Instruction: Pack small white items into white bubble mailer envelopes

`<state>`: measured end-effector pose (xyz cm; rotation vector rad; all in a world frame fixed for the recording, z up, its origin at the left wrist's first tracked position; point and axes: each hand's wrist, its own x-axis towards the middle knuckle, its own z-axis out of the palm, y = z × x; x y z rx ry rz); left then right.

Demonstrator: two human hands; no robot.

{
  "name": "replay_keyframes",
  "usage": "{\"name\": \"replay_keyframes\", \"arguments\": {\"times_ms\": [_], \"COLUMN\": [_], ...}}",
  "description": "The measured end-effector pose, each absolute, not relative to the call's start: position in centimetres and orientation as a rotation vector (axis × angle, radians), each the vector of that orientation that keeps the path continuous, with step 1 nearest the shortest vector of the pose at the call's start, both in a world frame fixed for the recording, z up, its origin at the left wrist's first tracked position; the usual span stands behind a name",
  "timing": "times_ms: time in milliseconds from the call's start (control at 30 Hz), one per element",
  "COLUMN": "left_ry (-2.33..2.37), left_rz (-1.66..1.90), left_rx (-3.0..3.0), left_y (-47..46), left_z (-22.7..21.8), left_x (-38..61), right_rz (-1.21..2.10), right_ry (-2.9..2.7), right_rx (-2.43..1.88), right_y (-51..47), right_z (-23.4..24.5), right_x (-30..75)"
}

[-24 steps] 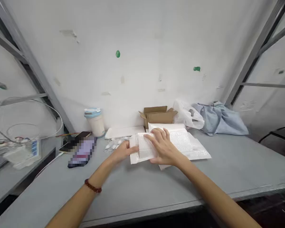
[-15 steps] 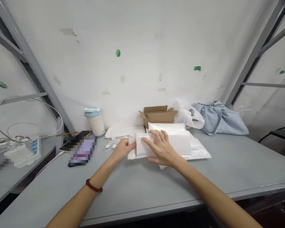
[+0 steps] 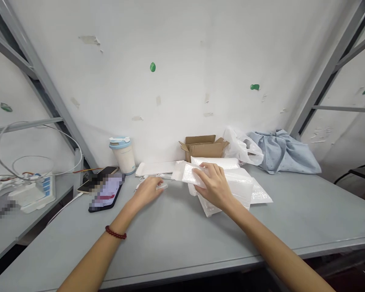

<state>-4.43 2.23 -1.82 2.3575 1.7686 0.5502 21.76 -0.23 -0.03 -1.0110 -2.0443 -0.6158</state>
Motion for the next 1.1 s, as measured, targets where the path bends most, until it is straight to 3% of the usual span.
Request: {"name": "replay_keyframes", "arguments": {"times_ms": [100, 200, 333, 467, 767, 1100], "left_ry": [1.685, 1.620, 1.464, 1.173, 1.050, 1.295], "left_rz": [0.586, 0.864, 1.490, 1.778, 1.651, 1.462], "left_rx": [2.418, 2.311, 1.747, 1.242, 1.117, 1.232], "left_y": [2.0, 1.6, 1.1, 0.8, 0.1, -0.4], "left_z": [-2.5, -1.7, 0.7, 1.8, -0.5, -2.8], "left_x": [-3.4, -2.8, -2.5, -2.0, 1.1, 2.2], "right_rz": [-0.559, -0.515, -0.490, -0.462, -0.415, -0.433], "right_ry": [-2.039, -2.044, -2.042, -2.056, -2.114, -2.153], "right_rx": [-1.011, -1.031, -1.061, -1.066, -1.032, -1.020], "right_y": [-0.2, 0.0, 0.1, -0.1, -0.5, -0.7], "right_z": [-0.2, -0.3, -0.4, -0.4, -0.7, -1.3], "right_x": [21.7, 21.7, 21.8, 21.7, 21.0, 20.6]}}
